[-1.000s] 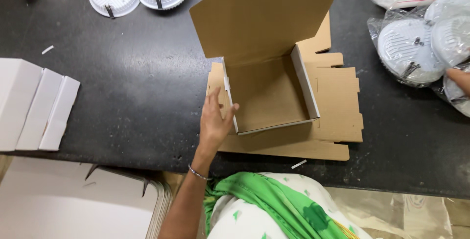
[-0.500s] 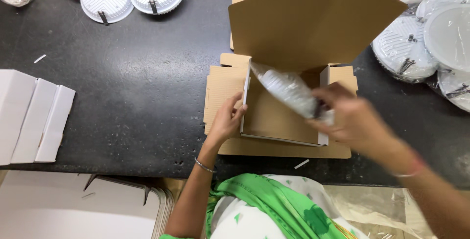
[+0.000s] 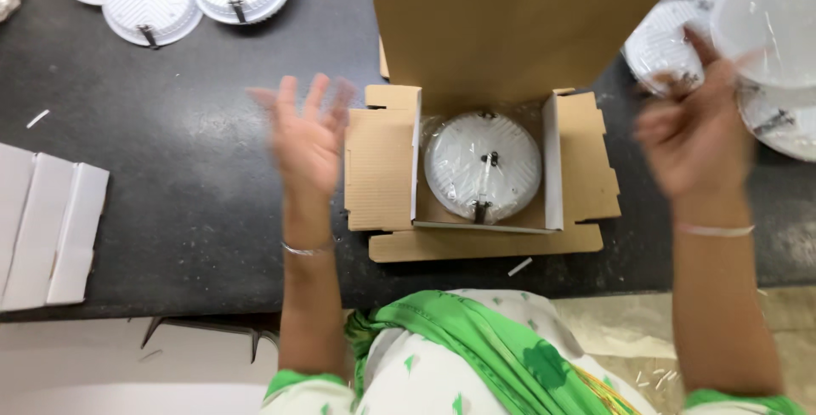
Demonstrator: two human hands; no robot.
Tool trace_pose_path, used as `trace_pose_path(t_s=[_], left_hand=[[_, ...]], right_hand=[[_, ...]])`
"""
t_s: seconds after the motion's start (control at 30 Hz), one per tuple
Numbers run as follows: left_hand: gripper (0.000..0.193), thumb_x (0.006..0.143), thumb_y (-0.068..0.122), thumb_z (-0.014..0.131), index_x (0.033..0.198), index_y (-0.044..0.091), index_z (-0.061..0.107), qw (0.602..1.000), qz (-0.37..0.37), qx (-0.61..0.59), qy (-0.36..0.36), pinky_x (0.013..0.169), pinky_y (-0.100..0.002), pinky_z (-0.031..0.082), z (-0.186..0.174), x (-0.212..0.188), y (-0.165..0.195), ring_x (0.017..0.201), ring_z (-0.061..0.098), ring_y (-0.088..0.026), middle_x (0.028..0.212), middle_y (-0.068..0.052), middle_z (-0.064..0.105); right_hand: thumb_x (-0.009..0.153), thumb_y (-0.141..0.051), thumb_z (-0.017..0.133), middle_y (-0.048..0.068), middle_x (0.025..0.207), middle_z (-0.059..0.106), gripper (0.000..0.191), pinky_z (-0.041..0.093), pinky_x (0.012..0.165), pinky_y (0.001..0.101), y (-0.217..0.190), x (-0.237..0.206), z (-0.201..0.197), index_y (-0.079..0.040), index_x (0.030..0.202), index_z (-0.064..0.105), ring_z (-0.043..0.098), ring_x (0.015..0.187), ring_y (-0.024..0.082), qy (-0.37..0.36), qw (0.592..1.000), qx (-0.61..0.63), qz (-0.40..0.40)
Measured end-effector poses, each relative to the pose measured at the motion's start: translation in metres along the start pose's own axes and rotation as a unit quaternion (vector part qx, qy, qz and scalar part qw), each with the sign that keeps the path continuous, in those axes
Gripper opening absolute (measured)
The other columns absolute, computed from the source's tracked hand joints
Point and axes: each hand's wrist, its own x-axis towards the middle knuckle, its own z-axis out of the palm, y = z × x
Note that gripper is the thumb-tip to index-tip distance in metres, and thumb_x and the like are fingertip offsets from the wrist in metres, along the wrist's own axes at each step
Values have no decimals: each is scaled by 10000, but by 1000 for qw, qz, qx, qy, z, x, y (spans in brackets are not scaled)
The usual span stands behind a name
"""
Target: The person folds flat cardboard boxes into shape and places white round LED ceiling light fixtures, wrapped in plastic, into the boxes one at a time. They close each box, stack finished boxes on the table, and reach for the next wrapped fixture to repeat the packing cycle.
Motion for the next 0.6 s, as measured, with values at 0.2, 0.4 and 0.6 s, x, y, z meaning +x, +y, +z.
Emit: trace_pose_path(t_s=[0.2,0.4,0.6], left_hand=[[927,952,453,755,1612,32,259,930,142,339,-7,1037,-401,502,30,50,-9,1372,512,-394,1659,-234,292],[350,941,284,868,1193,67,760,795,229,557,-72,855,-341,585,53,83,-52,942,737,-208,1098,-89,798],[455,886,210,826,1275,147,599,683,340,644,-46,616,-289,569,80,63,-72,679,712,-125,1093,-30,730]], right_hand=[[984,-324,778,53,1302,611,665,623,920,304,12,61,-22,-159,1497,388,686,1090,122,85,916,-343,-192],[1012,-157,876,29,1049,692,309,621,826,303,33,92,-15,-41,1208,667,728,961,150,95,736,-613,-271],[947,-84,871,66,892,706,438,568,708,306,51,67,30,-15,1294,612,729,797,181,106,651,-707,-255]])
